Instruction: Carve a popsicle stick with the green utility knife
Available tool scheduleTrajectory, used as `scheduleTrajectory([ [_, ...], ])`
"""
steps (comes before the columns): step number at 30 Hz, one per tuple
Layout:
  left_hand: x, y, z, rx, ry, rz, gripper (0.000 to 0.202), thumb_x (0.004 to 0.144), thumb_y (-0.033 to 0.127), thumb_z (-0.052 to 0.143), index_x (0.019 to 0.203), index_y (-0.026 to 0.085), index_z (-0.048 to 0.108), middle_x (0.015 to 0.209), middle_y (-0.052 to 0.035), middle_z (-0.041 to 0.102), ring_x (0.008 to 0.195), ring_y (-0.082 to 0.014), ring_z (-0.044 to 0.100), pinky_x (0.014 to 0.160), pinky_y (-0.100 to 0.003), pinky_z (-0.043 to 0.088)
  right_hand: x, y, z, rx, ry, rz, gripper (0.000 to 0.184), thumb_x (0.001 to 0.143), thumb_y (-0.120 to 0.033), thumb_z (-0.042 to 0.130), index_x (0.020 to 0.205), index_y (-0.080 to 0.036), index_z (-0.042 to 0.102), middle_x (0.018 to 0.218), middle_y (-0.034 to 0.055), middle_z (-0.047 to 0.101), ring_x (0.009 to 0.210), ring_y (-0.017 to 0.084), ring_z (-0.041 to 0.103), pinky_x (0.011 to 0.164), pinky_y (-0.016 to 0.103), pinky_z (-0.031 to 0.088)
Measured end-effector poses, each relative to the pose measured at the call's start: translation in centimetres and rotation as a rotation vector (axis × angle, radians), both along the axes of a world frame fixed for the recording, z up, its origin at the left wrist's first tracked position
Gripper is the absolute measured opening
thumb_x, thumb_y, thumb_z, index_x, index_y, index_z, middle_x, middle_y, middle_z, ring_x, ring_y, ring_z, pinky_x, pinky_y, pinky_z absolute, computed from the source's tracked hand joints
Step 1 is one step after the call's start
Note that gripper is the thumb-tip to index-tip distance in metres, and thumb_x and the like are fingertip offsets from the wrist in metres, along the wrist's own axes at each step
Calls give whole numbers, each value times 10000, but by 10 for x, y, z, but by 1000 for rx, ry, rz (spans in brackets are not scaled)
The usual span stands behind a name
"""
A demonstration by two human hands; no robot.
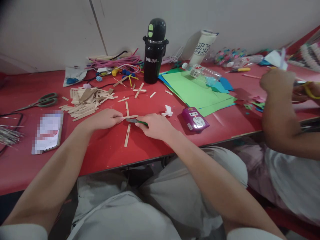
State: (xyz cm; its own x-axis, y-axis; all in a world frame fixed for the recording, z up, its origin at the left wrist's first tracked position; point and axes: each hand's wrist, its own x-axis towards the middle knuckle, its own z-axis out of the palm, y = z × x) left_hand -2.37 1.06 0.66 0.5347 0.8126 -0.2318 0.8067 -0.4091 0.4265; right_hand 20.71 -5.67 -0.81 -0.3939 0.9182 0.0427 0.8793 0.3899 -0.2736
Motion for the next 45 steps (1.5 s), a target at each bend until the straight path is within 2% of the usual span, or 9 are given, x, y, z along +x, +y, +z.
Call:
scheduleTrajectory([
  [15,1,0,1,-20,19,13,332,886,391,497,619,200,452,622,-23,515,584,-162,448,581,-327,274,2,2,-4,11,38,25,388,1023,-358,498,1343,-236,681,1235,61,741,1098,289,702,911,383,521],
  [21,2,-1,3,-28,25,23,337,894,399,498,625,199,463,636,-27,530,587,-162,452,580,-324,275,3,2,-4,10,15,11,387,1021,-363,502,1354,-263,673,1228,60,744,1096,279,701,908,372,514],
  [30,2,0,2,-18,30,15,332,890,391,499,619,201,463,625,-22,529,582,-162,446,580,-328,276,1,1,-2,16,-20,13,389,1024,-378,492,1344,-262,680,1170,68,761,1029,276,713,808,356,512],
  [45,-2,5,-3,-28,-18,-25,294,843,353,533,604,200,456,584,-6,468,561,-150,406,569,-323,252,-5,-1,2,-10,-27,-51,380,1013,-378,513,1347,-305,678,1186,46,757,1024,275,710,828,369,517],
])
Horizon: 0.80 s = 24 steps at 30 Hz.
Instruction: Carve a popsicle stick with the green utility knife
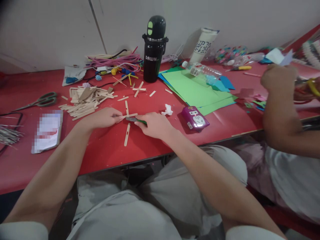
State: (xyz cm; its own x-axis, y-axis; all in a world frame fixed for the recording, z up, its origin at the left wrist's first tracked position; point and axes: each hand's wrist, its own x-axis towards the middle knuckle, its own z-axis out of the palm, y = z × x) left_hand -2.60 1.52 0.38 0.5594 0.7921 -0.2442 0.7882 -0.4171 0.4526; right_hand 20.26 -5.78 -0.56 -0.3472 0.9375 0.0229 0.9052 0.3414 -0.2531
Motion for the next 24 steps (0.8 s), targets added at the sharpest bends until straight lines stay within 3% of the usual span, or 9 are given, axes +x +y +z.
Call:
scheduleTrajectory([
  [24,-3,-1,-1,1,-34,-48,288,848,363,513,614,205,457,591,0,472,567,-150,418,573,-321,261,-1,-2,-3,36,-23,-35,359,998,-375,521,1287,-292,717,1073,54,776,933,266,709,750,355,498],
])
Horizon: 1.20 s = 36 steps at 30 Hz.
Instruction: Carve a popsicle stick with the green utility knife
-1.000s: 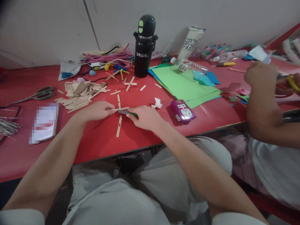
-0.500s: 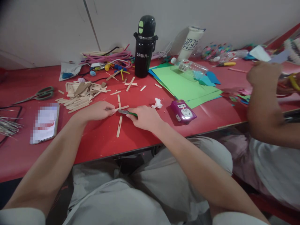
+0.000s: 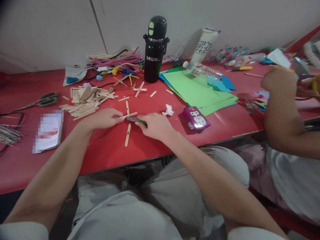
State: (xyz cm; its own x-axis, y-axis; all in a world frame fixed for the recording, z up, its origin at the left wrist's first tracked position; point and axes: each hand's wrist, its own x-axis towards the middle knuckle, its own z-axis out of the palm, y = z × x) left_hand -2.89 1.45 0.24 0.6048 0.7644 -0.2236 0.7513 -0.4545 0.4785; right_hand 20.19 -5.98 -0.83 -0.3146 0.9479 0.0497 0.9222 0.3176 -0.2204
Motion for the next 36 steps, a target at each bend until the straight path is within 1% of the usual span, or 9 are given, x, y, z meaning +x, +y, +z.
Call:
scheduleTrajectory([
  [10,-2,2,-2,10,6,-28,289,855,370,498,620,209,450,597,-2,484,583,-156,432,585,-317,269,-1,1,-1,-4,9,-4,359,995,-381,525,1285,-293,718,1091,58,774,944,265,712,785,357,511],
  [21,-2,1,-2,-1,-22,-16,298,849,370,517,606,204,466,593,-4,501,576,-152,433,581,-315,279,1,2,-5,19,60,9,357,995,-383,534,1283,-286,722,1091,55,779,984,265,716,842,358,527],
  [27,-3,0,-4,1,-10,17,295,849,376,523,614,202,480,622,-18,538,591,-158,452,577,-319,282,1,1,-3,23,24,-5,364,1001,-397,523,1292,-291,715,1075,58,780,954,267,718,807,358,520],
  [29,-3,0,-4,-2,-3,24,300,858,384,513,622,201,486,647,-26,556,607,-163,465,579,-320,287,2,1,-4,32,26,13,368,1005,-397,516,1294,-284,713,1077,58,779,956,263,717,805,352,517],
  [32,-1,-1,-2,-2,-3,27,310,871,384,492,621,200,485,659,-27,561,619,-166,476,590,-318,301,5,1,-6,53,52,63,368,1012,-393,504,1293,-277,712,1099,56,777,984,256,714,822,342,516],
  [36,4,-3,5,1,14,45,292,872,349,479,626,195,506,682,-30,573,646,-169,491,620,-314,325,7,1,-8,63,61,79,369,1012,-382,505,1297,-270,710,1119,65,773,996,257,716,835,343,517],
])
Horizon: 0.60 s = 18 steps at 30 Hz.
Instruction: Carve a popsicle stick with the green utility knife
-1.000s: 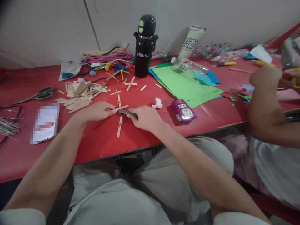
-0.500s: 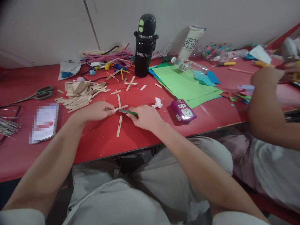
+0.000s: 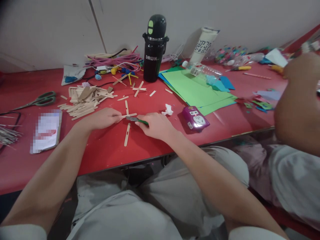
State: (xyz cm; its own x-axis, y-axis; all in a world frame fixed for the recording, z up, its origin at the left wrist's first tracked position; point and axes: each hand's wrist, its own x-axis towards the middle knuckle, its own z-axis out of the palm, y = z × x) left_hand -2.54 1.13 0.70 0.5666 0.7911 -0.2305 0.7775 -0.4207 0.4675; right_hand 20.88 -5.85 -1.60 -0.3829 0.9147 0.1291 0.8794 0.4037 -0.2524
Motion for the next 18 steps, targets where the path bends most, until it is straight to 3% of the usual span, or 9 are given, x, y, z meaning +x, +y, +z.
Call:
scheduleTrajectory([
  [9,-3,2,-3,-25,-22,-8,287,865,358,507,629,195,519,675,-30,569,642,-173,493,621,-318,320,8,5,1,-44,68,78,387,1014,-368,508,1332,-246,693,1159,63,768,1019,252,726,856,340,516],
  [14,-4,4,-3,-14,-20,-11,257,849,306,507,617,195,525,671,-29,574,637,-173,491,605,-318,312,10,4,2,-72,51,147,362,1009,-387,528,1258,-223,734,1171,83,763,1044,271,722,868,358,516],
  [18,-3,3,0,-51,0,-4,289,860,351,503,616,197,512,632,-15,536,601,-163,467,587,-315,306,12,6,1,-96,148,149,368,1018,-381,517,1284,-227,719,1203,76,754,1064,264,718,879,346,512],
])
